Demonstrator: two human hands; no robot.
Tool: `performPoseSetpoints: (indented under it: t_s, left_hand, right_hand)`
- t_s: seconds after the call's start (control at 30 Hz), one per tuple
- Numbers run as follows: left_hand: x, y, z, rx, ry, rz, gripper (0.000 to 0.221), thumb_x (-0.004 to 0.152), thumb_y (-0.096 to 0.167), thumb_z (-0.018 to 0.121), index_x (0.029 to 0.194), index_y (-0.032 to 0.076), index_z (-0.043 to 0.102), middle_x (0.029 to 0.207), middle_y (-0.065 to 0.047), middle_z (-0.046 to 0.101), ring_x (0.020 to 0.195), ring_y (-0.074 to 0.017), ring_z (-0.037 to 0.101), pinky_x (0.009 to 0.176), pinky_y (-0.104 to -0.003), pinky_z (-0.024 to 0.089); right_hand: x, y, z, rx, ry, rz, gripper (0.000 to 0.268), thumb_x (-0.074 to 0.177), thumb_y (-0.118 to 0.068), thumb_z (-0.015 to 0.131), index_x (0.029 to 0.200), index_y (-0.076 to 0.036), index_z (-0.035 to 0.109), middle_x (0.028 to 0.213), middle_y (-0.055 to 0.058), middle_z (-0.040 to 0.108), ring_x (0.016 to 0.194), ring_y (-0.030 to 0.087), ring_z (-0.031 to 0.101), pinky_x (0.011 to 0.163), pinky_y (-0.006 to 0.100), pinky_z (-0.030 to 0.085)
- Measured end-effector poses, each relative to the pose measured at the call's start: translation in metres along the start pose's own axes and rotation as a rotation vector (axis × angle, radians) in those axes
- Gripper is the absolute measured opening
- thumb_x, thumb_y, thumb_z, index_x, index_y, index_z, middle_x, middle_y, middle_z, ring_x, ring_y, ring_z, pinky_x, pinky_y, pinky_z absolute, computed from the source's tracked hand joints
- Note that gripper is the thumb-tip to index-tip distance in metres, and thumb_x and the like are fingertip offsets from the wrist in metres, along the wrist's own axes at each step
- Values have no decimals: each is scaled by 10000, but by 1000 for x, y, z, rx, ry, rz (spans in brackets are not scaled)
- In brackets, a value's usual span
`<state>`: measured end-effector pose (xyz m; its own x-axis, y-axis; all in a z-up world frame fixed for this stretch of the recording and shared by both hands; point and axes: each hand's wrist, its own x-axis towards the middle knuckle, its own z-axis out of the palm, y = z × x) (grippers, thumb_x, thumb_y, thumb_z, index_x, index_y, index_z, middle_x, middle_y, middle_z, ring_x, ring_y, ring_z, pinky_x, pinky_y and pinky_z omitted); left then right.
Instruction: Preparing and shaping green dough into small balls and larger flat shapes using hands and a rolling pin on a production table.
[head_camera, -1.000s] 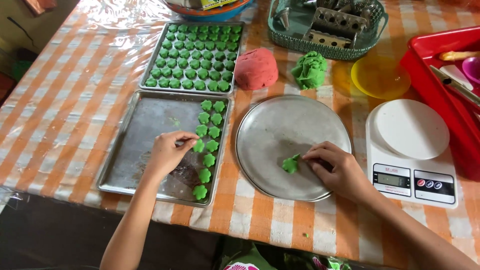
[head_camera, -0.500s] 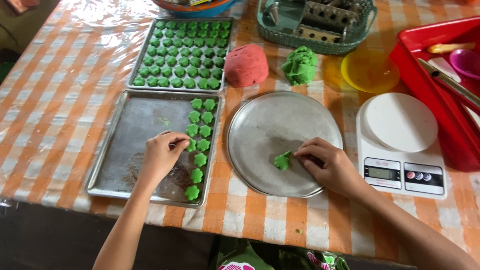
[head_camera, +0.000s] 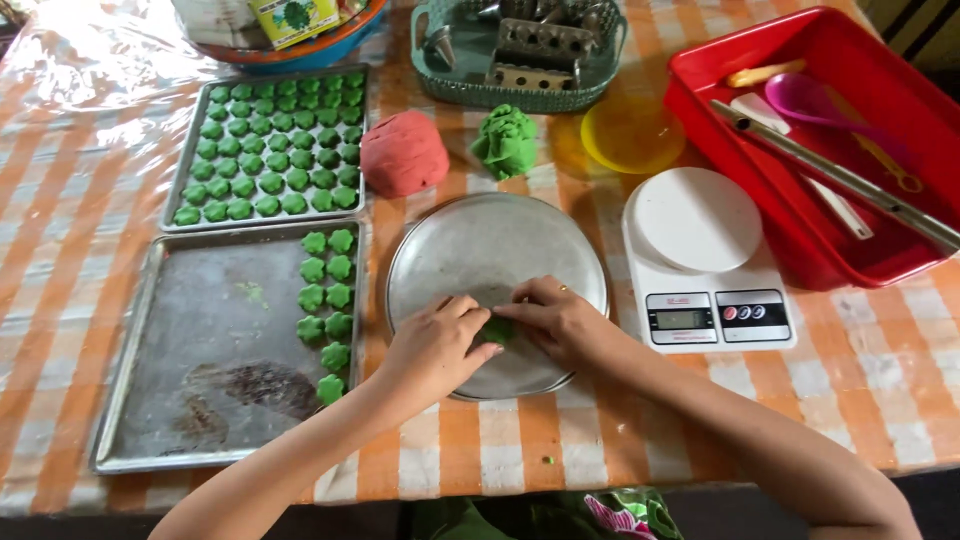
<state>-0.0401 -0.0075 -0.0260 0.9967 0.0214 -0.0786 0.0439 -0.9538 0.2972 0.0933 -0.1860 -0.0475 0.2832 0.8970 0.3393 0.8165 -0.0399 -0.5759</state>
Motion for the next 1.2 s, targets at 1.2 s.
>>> performPoseSetpoints:
  t_s: [1.2]
  left_hand:
    - [-135,-118,-52,-495,254,-631,198,909,166,738,1091,124,804,973,-103,819,973,-271,771,804,-364,612]
  right_hand:
    - [-6,6,2,-39,5,127,182,895,-8,659,1059,-76,702,1015,96,652,1015,288,707,942,364,552]
